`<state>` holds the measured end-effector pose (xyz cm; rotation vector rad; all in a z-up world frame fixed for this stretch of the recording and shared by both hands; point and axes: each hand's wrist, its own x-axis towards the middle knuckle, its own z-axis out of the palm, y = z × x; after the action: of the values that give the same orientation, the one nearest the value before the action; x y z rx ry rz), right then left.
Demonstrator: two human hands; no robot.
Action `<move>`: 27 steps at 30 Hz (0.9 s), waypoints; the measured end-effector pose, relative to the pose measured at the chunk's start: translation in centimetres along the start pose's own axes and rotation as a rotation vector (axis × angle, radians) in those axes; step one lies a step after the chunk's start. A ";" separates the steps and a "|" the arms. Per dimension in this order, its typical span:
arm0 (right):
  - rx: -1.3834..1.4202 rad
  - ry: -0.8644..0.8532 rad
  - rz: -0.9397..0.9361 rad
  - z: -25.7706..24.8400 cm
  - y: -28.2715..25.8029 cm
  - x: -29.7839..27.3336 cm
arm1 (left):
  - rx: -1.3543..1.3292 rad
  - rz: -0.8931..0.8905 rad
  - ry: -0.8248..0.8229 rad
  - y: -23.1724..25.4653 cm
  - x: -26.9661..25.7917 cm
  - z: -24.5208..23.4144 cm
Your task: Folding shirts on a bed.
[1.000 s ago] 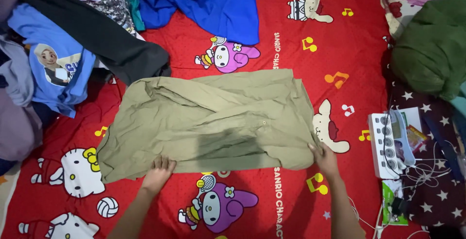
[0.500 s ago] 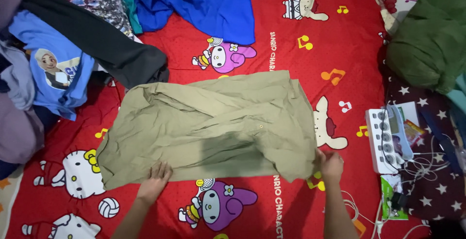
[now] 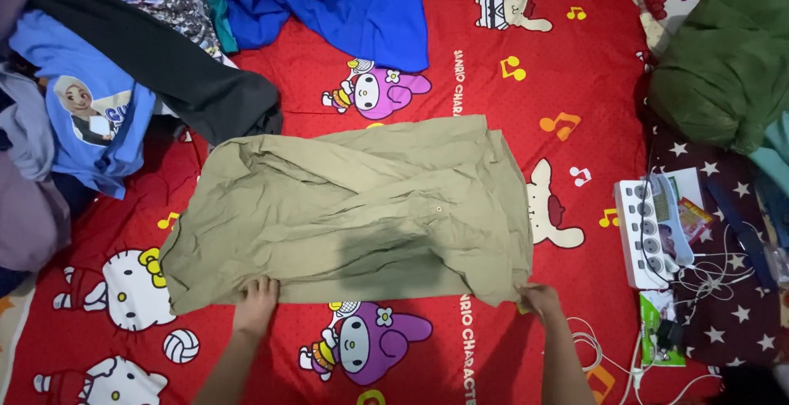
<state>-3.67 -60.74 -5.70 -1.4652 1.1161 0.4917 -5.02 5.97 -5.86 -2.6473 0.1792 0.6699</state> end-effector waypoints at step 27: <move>-0.660 0.095 -0.435 6.5 -8.0 1.6 | -0.352 0.114 -0.024 -3.9 -1.7 -14.6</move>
<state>5.64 -56.28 -4.33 -2.2601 0.6887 0.5055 0.62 3.54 8.07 -2.9798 0.2245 0.8372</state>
